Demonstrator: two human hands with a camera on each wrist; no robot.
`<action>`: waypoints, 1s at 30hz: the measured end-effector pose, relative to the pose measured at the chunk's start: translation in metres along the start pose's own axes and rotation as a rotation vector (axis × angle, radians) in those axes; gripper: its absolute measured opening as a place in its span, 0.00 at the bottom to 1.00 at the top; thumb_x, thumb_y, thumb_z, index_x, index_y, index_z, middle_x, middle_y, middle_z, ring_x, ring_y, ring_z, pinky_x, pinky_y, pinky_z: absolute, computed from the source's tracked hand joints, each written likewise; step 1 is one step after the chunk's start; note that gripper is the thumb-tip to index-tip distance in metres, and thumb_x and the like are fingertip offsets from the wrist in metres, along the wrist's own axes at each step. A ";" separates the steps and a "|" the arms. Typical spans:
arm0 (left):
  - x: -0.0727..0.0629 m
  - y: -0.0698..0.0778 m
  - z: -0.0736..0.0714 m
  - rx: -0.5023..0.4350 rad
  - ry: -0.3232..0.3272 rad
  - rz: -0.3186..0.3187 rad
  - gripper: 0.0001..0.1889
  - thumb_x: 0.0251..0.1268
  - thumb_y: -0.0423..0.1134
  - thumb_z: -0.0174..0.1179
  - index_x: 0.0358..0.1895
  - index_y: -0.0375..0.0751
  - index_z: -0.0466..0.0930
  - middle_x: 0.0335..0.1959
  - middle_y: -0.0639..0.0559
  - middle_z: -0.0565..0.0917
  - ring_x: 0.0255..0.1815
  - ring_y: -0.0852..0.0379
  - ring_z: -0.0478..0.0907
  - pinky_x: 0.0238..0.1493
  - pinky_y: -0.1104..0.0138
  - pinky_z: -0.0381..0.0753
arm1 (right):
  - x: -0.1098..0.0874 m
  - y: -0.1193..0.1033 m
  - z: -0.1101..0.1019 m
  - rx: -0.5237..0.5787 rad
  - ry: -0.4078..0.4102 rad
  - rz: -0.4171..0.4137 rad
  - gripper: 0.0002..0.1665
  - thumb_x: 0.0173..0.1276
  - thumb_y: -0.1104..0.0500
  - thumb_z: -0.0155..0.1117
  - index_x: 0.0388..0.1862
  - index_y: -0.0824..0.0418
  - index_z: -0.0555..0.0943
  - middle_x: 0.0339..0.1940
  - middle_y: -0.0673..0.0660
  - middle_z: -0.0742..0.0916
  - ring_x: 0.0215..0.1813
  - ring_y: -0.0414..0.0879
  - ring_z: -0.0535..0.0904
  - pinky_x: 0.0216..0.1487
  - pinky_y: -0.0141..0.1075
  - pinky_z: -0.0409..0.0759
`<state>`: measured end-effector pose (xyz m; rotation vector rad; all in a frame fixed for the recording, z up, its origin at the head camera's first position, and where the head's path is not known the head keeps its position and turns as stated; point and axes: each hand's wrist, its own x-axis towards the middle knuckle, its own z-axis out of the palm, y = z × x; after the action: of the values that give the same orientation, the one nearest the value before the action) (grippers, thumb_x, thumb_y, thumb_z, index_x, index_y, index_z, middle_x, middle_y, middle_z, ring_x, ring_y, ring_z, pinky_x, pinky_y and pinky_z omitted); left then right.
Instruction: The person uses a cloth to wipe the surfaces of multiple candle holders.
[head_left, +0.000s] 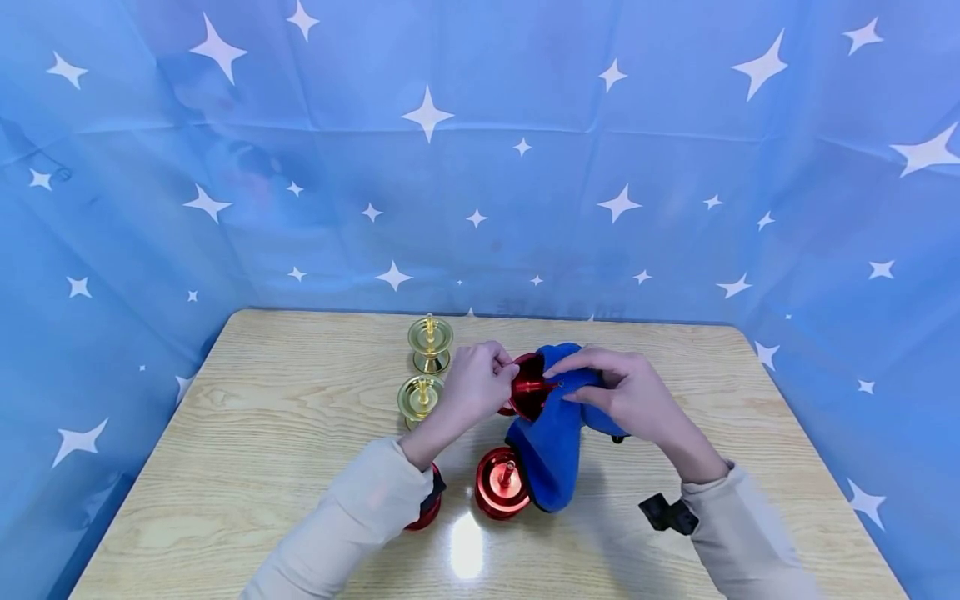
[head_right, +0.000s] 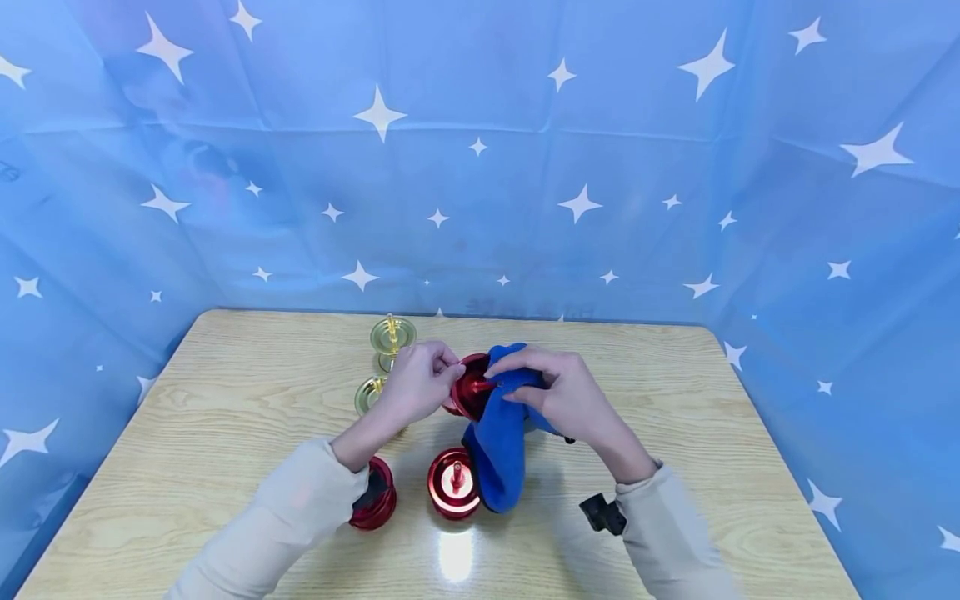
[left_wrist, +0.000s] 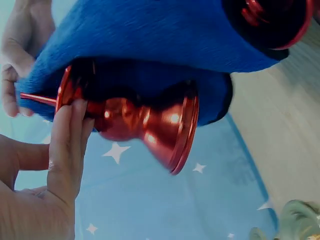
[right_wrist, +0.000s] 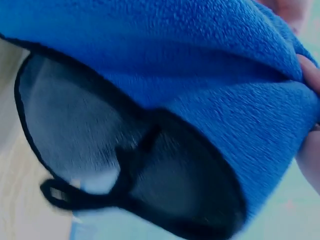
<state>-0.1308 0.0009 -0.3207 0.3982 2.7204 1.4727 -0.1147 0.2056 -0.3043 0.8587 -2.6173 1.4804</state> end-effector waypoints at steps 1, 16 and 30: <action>0.001 -0.003 0.000 -0.010 0.012 -0.017 0.06 0.61 0.32 0.57 0.27 0.35 0.77 0.16 0.51 0.77 0.15 0.61 0.73 0.16 0.71 0.70 | 0.000 0.000 -0.004 -0.027 0.021 -0.023 0.17 0.56 0.73 0.63 0.42 0.57 0.83 0.40 0.52 0.85 0.19 0.41 0.70 0.19 0.31 0.67; 0.011 -0.017 -0.008 -0.490 -0.062 -0.285 0.06 0.67 0.29 0.49 0.39 0.26 0.70 0.26 0.40 0.76 0.26 0.43 0.81 0.33 0.59 0.82 | 0.003 0.000 -0.017 -0.027 0.614 0.091 0.09 0.55 0.71 0.66 0.36 0.71 0.80 0.33 0.46 0.81 0.32 0.38 0.76 0.30 0.24 0.72; 0.001 -0.014 0.003 -0.525 -0.049 -0.212 0.05 0.67 0.28 0.49 0.37 0.27 0.70 0.24 0.46 0.73 0.23 0.46 0.81 0.27 0.62 0.81 | -0.004 0.013 0.033 -0.026 0.330 -0.024 0.11 0.58 0.72 0.62 0.40 0.66 0.82 0.48 0.58 0.80 0.51 0.46 0.74 0.47 0.25 0.73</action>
<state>-0.1345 -0.0034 -0.3335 0.1169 2.1340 1.9791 -0.1090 0.1871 -0.3339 0.5818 -2.3706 1.4370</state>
